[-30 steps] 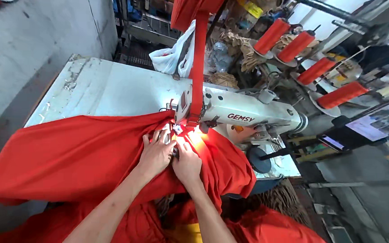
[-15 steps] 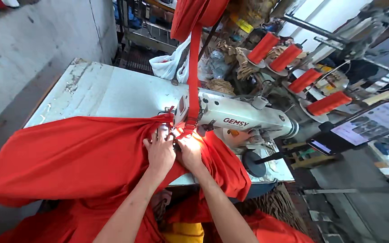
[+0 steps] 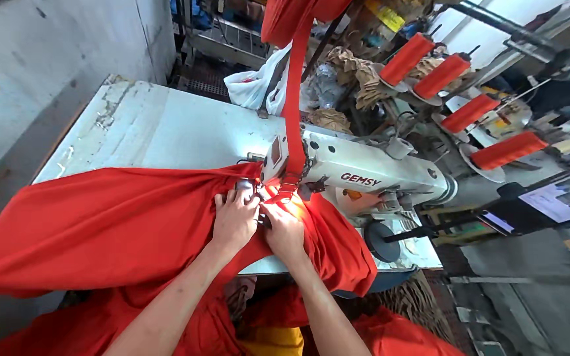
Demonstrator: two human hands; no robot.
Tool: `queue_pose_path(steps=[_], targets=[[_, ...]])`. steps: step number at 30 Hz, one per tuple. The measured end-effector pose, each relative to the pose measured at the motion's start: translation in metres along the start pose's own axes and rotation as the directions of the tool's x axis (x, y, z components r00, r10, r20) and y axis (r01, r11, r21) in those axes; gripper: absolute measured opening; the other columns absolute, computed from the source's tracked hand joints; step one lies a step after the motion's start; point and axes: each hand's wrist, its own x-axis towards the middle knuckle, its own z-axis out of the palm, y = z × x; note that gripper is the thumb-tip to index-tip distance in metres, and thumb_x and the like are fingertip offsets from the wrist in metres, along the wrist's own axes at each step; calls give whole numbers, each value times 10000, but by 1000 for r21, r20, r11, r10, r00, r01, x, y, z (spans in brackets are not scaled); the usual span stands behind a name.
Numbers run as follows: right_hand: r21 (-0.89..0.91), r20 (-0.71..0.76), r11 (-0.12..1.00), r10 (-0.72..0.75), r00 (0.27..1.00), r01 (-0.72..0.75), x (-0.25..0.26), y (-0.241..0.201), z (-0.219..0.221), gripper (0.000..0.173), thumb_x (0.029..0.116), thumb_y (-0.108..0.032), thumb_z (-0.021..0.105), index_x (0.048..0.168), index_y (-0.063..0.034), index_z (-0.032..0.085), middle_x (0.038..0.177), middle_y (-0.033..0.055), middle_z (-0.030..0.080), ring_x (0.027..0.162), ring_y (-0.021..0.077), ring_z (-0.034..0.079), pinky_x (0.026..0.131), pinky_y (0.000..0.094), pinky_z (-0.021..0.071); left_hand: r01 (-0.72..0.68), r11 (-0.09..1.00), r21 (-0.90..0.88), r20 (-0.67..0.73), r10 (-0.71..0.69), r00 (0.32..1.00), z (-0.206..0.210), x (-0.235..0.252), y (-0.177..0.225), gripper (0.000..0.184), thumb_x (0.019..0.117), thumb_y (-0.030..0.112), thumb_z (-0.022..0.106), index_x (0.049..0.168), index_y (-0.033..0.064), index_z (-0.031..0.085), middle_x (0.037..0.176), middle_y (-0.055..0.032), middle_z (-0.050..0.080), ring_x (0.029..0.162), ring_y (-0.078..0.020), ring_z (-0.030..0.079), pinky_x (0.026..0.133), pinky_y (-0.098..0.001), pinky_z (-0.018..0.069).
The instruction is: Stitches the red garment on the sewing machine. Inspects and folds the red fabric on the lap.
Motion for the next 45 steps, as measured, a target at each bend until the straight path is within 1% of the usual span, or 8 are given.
queue_pose_path(steps=[3,8,15,22,30,34,36,45], targets=[[-75,49,997,36,998,-32,9,-13,-3,226,847,-155,692,1051,-134,788,910,66,766,817,269,751,628,494,583,-104,989,-103,-13,104,995,0,15,-25,273,1028,327,535,1114,213,767,1171,-96,670,1172,-320,595,979,-573,428],[-164,326,978,179,928,-131,20,-36,-13,394,947,-194,597,1326,-129,682,1139,91,751,1009,281,735,782,494,586,-290,945,-154,-70,282,957,7,60,-65,209,970,360,617,1032,245,780,1151,-100,673,1171,-332,603,977,-584,471],[-68,363,983,185,913,-172,20,-38,-23,421,930,-146,605,1346,-119,666,1230,89,729,1080,276,716,866,503,573,-235,964,-121,-81,226,971,2,93,-69,190,974,267,625,1056,221,790,1128,-102,675,1155,-333,598,1000,-591,443],[-36,208,999,35,978,-28,12,-21,-14,301,850,-150,662,1128,-99,765,1042,88,772,994,295,736,793,526,581,-98,876,-473,7,116,993,-9,21,-46,255,1025,244,568,1100,98,763,1133,-91,718,1117,-225,666,1016,-436,516],[22,199,973,222,954,-231,41,58,-22,468,966,-432,613,1193,-35,715,1082,182,742,1021,334,722,898,552,564,-252,909,-333,-161,208,965,4,83,-81,313,1065,268,499,1091,91,755,1131,-81,740,1140,-266,671,1007,-510,511],[-18,40,996,-91,995,92,40,59,-3,345,977,-243,552,1105,4,756,1069,182,761,1041,310,737,919,491,579,-76,949,-306,-62,60,996,15,105,-69,366,948,417,662,1211,171,730,1328,-87,633,1304,-317,542,1081,-598,415],[1,2,999,-43,999,43,48,61,3,324,949,-278,602,1065,-22,764,1052,148,763,1042,264,730,934,457,571,-26,957,-290,-23,20,1000,15,112,-65,283,912,359,712,1140,195,747,1322,-89,618,1307,-330,524,1075,-611,403],[54,400,997,33,916,-59,80,49,14,426,1032,-309,557,1297,3,675,1296,223,679,1280,336,614,1123,505,426,-94,914,-396,-96,61,993,17,125,-66,210,960,343,665,976,166,776,1083,-75,704,1148,-319,617,1002,-609,446]])
